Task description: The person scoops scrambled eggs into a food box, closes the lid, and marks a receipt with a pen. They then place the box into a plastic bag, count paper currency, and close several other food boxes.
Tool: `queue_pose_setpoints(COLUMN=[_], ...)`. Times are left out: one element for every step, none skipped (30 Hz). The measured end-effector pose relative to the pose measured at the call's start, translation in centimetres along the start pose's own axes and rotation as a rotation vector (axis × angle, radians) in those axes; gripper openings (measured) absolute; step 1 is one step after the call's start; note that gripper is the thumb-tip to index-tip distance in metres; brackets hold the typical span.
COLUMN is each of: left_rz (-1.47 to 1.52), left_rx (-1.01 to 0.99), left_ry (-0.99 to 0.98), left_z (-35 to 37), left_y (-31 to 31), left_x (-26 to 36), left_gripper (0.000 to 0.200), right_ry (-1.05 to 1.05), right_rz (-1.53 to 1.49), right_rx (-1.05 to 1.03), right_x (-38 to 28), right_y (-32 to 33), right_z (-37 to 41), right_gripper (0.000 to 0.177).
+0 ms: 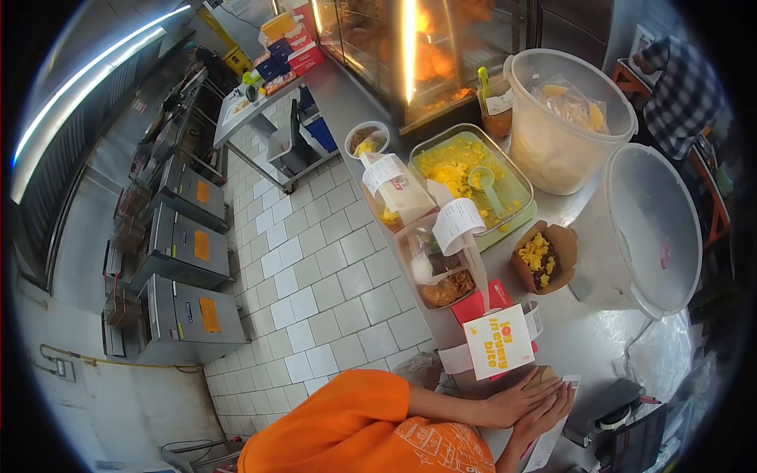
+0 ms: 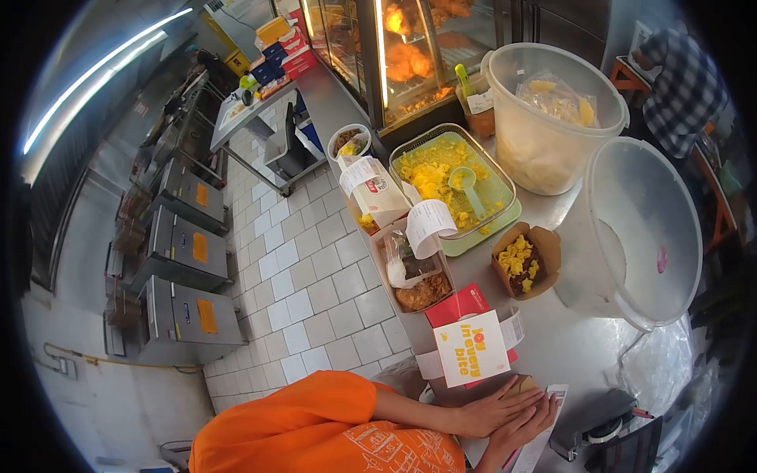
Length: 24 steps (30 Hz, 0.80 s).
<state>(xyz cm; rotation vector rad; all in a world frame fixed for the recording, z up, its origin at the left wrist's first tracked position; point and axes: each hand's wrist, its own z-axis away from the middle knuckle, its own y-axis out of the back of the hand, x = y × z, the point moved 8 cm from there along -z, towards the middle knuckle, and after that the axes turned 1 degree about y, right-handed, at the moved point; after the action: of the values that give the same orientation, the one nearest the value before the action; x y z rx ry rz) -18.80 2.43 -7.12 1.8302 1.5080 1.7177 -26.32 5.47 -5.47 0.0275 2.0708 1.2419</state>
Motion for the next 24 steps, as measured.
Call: queue_pose_setpoints(left_rz=[0.01,0.011,0.022,0.031,0.036,0.028,0.006,0.0,0.004,0.014,0.024,-0.044,-0.112,-0.118,-0.095,-0.137,-0.174,-0.211,-0.249,-0.245,-0.211,-0.232,-0.249,-0.241], left_rx=[0.012,0.014,0.031,0.047,0.049,0.03,0.015,0.024,0.033,0.04,0.045,0.01,-0.025,-0.113,-0.126,-0.096,-0.065,-0.042,-0.016,-0.025,-0.058,-0.082,-0.115,-0.124], left_ry=[-0.013,-0.013,-0.023,-0.035,-0.039,-0.027,-0.03,-0.062,-0.057,-0.052,-0.082,-0.07,-0.056,-0.041,-0.071,-0.087,-0.1,-0.114,-0.129,-0.13,-0.172,-0.154,-0.151,-0.084], left_z=[0.0,0.0,0.0,0.1,0.2,0.4,0.2,0.1,0.3,0.4,0.5,0.4,0.3,0.3,0.3,0.5,0.7,0.7,0.6,0.4,0.4,0.2,0.1,-0.3], left_y=[0.1,0.1,0.2,0.4,0.2,-0.3,-0.5,-0.4,-0.5,-0.7,-1.0,-1.2,-1.4,-0.9,-1.0,-1.6,-2.0,-1.5,-0.7,-0.8,-0.7,-0.3,-0.1,-0.2], left_x=[0.1,0.1,0.1,0.1,0.2,0.3,-0.1,-0.2,-0.3,-0.4,-0.3,-0.5,-0.6,-0.4,-0.4,-0.8,-0.5,0.0,0.2,0.0,0.5,0.4,0.3,-0.3], left_gripper=[0.066,0.066,0.066,0.066,0.066,0.07,0.074,0.074,0.074,0.073,0.073,0.072,0.071,0.07,0.07,0.069,0.069,0.068,0.068,0.067,0.067,0.066,0.064,0.062], right_ry=[0.001,0.001,0.003,-0.015,-0.035,-0.034,-0.03,-0.024,-0.017,-0.015,-0.02,0.002,-0.002,-0.012,-0.034,-0.03,-0.029,-0.029,-0.028,-0.02,-0.022,-0.032,-0.055,-0.059], right_rz=[-0.009,-0.016,-0.014,-0.028,-0.038,-0.029,-0.044,-0.056,-0.044,-0.065,-0.083,-0.096,-0.077,-0.107,-0.13,-0.129,-0.125,-0.116,-0.109,-0.104,-0.096,-0.111,-0.121,-0.148], right_rx=[0.01,0.02,0.021,0.029,0.036,0.043,0.055,0.072,0.101,0.096,0.09,0.128,0.151,0.144,0.138,0.139,0.136,0.137,0.14,0.137,0.138,0.132,0.136,0.173], right_x=[0.1,0.1,0.0,-0.2,-0.1,0.1,0.3,0.4,0.5,0.7,1.0,0.8,0.7,0.5,0.5,0.3,0.3,0.0,-0.2,-0.1,0.1,0.0,-0.3,-1.0], right_y=[0.0,0.1,0.0,0.0,0.2,0.6,0.3,0.1,0.2,0.0,-0.2,0.0,0.2,0.1,0.1,0.2,0.3,0.6,0.6,0.4,0.5,0.8,1.1,1.8], right_z=[0.0,0.0,-0.1,-0.2,-0.1,0.2,0.3,0.1,0.0,0.0,0.2,0.2,0.1,0.0,0.1,0.2,0.1,0.2,0.1,0.1,0.3,0.3,0.4,0.6], right_gripper=[0.039,0.039,0.039,0.039,0.039,0.039,0.038,0.038,0.038,0.037,0.037,0.034,0.034,0.032,0.03,0.03,0.029,0.029,0.029,0.029,0.03,0.03,0.03,0.029])
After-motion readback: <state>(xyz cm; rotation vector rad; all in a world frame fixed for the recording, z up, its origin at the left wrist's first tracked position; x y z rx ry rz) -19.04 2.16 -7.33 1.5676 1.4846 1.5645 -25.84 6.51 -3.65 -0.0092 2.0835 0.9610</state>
